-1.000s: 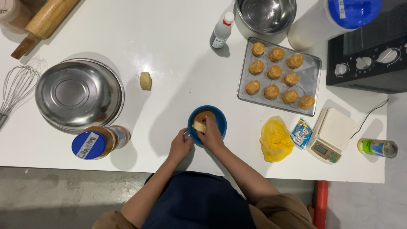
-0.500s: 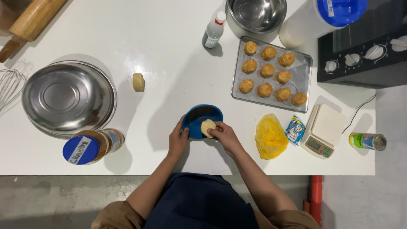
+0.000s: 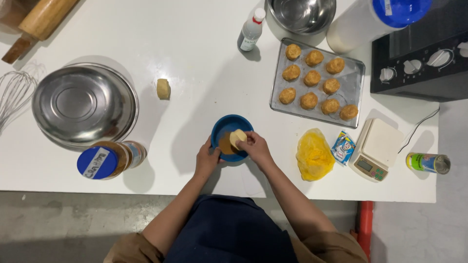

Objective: Coating small pieces of dough in a cinnamon-sugar mixture and arranging them on a baking sheet.

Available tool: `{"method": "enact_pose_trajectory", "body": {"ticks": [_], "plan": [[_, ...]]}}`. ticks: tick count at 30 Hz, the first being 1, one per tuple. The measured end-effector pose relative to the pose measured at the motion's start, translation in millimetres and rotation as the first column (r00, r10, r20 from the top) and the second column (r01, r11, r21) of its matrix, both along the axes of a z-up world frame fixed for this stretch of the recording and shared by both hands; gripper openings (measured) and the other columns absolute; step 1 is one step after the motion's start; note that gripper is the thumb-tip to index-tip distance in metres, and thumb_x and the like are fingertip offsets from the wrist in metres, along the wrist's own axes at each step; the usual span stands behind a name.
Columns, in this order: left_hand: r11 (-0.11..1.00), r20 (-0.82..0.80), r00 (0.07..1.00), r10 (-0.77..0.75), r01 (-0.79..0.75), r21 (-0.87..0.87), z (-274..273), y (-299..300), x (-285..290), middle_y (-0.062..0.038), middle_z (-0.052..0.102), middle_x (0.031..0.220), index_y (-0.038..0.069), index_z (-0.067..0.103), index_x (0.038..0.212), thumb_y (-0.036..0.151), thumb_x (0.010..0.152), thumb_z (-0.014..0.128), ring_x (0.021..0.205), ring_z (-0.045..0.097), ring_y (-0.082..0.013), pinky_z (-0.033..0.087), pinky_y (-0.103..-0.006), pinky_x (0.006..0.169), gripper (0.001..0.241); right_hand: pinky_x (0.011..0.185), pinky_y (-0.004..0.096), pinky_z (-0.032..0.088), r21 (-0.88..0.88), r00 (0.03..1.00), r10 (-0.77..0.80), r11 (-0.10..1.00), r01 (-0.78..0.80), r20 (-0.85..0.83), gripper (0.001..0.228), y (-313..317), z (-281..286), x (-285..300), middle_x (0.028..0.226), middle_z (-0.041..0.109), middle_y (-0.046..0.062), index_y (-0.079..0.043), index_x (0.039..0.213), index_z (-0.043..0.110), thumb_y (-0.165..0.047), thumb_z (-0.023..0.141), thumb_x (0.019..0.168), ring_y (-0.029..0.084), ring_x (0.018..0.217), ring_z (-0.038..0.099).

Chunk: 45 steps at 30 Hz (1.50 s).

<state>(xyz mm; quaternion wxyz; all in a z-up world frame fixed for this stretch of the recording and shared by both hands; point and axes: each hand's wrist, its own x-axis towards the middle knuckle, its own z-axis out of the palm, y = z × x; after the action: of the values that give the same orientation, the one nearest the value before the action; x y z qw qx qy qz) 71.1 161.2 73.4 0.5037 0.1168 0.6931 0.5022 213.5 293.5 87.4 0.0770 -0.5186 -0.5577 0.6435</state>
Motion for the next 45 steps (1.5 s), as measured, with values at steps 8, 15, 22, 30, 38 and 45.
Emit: {"method": "enact_pose_trajectory", "body": {"ticks": [8,15,22,30,38,45], "plan": [[0.998,0.021,0.999,-0.037,0.038,-0.045,-7.0,-11.3,-1.0,-0.016,0.065,0.128,0.014,0.042,0.156,0.007,0.098,0.056,0.081,0.074,-0.0196,0.063,-0.0289,0.066,0.061,0.099,0.043,0.048,0.504,0.711,0.624,0.523,-0.688,0.324,0.060,-17.4,20.7,-2.3,0.134,0.050,0.021,0.002,0.128,0.057,-0.004,0.079,0.073,0.042,0.123,0.051],[0.999,0.034,0.999,-0.010,0.012,-0.035,-11.3,-13.0,-1.7,-0.016,0.066,0.128,0.012,0.041,0.155,0.006,0.097,0.056,0.080,0.075,-0.0175,0.064,-0.0288,0.064,0.060,0.094,0.040,0.055,0.471,0.836,0.418,0.693,-0.546,0.355,0.034,-11.4,24.9,-7.9,0.119,0.060,0.015,-0.004,0.121,0.061,-0.009,0.072,0.088,0.033,0.110,0.066],[0.997,0.038,0.999,-0.007,0.010,-0.070,-17.0,-16.8,-4.9,-0.015,0.068,0.125,0.007,0.042,0.153,0.005,0.097,0.056,0.074,0.073,-0.0199,0.061,-0.0284,0.062,0.057,0.086,0.041,0.055,0.308,0.748,0.489,0.701,-0.643,0.448,0.026,-4.9,25.2,-28.3,0.105,0.062,0.017,-0.001,0.108,0.066,-0.013,0.075,0.088,0.032,0.096,0.066],[0.999,-0.087,0.996,0.033,-0.034,-0.012,-44.7,-28.3,1.4,-0.008,0.069,0.100,0.003,0.056,0.129,0.008,0.095,0.061,0.074,0.069,-0.0141,0.059,-0.0286,0.065,0.035,0.081,0.034,0.059,0.286,0.788,0.523,0.740,-0.608,0.324,0.017,-5.9,-1.6,-20.2,0.098,0.077,0.015,-0.002,0.101,0.075,-0.008,0.064,0.091,0.024,0.088,0.076],[0.998,-0.111,0.993,0.049,-0.053,-0.038,-38.6,-28.5,-0.7,-0.006,0.065,0.083,0.001,0.058,0.117,0.007,0.093,0.064,0.065,0.067,-0.0155,0.055,-0.0303,0.058,0.026,0.071,0.032,0.062,0.067,0.803,0.504,0.833,-0.549,0.318,0.022,17.1,-21.0,-28.3,0.086,0.080,0.015,-0.001,0.096,0.080,-0.007,0.059,0.095,0.019,0.075,0.076],[0.997,-0.010,0.997,0.082,-0.082,0.004,-52.4,-29.4,-1.2,-0.007,0.064,0.079,0.000,0.057,0.111,0.004,0.097,0.061,0.061,0.068,-0.0144,0.058,-0.0281,0.056,0.015,0.069,0.029,0.061,-0.065,0.691,0.604,0.770,-0.635,0.397,0.015,9.9,-30.1,-38.9,0.088,0.079,0.012,-0.004,0.094,0.082,-0.007,0.068,0.089,0.017,0.073,0.075]]}}
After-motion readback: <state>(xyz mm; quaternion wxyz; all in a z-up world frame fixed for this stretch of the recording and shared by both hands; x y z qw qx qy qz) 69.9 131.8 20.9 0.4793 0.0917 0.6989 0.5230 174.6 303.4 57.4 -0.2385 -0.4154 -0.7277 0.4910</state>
